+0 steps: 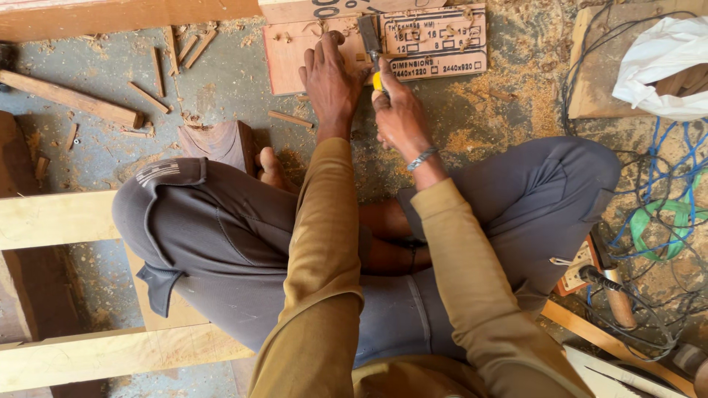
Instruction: The person carves a piece of wood using a chisel while sitting on the floor.
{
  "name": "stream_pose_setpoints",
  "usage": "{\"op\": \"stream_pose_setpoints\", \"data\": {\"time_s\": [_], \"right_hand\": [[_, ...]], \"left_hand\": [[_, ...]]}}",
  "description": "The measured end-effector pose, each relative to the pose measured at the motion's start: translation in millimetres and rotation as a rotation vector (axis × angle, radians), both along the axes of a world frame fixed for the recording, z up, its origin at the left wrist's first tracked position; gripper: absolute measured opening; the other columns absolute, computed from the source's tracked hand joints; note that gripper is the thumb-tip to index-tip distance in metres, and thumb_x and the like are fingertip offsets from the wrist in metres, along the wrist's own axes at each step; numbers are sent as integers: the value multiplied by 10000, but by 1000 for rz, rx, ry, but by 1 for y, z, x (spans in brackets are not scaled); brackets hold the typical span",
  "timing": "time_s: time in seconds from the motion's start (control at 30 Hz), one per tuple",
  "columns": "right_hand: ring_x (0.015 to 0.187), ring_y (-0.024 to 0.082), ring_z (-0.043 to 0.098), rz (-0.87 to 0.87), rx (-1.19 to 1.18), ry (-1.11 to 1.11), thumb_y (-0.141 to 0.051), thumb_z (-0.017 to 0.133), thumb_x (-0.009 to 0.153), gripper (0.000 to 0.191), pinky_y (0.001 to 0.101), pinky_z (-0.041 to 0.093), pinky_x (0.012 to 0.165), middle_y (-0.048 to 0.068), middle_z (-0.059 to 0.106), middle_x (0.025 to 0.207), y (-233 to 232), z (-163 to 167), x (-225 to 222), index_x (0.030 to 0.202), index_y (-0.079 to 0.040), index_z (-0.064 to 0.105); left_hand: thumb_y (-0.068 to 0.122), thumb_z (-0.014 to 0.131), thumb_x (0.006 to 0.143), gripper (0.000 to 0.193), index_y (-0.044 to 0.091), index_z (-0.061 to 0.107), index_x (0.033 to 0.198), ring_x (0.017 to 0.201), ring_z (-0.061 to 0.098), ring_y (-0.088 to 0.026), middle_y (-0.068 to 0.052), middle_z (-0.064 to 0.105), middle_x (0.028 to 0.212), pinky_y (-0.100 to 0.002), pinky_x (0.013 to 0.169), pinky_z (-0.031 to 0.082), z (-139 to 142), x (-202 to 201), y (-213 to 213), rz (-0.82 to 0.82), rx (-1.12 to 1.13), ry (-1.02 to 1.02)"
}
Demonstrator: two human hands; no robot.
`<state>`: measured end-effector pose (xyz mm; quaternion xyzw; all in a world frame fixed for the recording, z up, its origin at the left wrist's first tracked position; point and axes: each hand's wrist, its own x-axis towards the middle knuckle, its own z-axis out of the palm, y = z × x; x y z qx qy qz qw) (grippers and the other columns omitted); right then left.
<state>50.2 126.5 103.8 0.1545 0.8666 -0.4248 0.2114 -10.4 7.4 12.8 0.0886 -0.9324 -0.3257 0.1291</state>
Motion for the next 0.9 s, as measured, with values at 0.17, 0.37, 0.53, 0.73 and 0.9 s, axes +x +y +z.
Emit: {"op": "stream_pose_setpoints", "data": {"time_s": [0.17,0.37,0.53,0.73,0.9], "right_hand": [[693,119,638,145,273,644,-199,507,1082,652,257,570,529,155,696,1134,-21,-28,2,1654,-229,196],[484,105,524,-306,-885,110,-266,514,1094,586,255,482,394,46,617,760,-1,-18,20,1641,-164,330],[537,113,564,-480,-1168,188,-261,489,1110,578,259,490,441,53,623,800,40,18,33,1661,-209,322],[525,112,577,-479,-993,135,-244,524,1069,628,269,500,439,49,607,791,54,32,50,1650,-255,286],[497,111,559,-442,-885,120,-214,533,1067,610,263,480,405,43,610,773,48,29,49,1635,-255,315]], "left_hand": [[314,933,744,610,190,530,1184,992,600,-196,16,702,1079,-410,842,470,-5,-3,-1,7,-26,-42],[349,920,675,688,175,517,1204,988,595,-209,0,690,1101,-404,831,476,0,-4,-1,-6,-62,-6],[423,918,638,682,220,569,1188,972,601,-213,-25,672,1062,-412,810,497,9,-4,-1,-68,-103,-18],[339,761,989,184,171,709,1044,935,645,-179,-14,685,1001,-327,698,601,-3,0,6,-161,-174,229],[324,775,924,226,107,740,870,726,689,-202,-58,697,830,-375,625,586,1,8,5,-56,-26,297]]}}
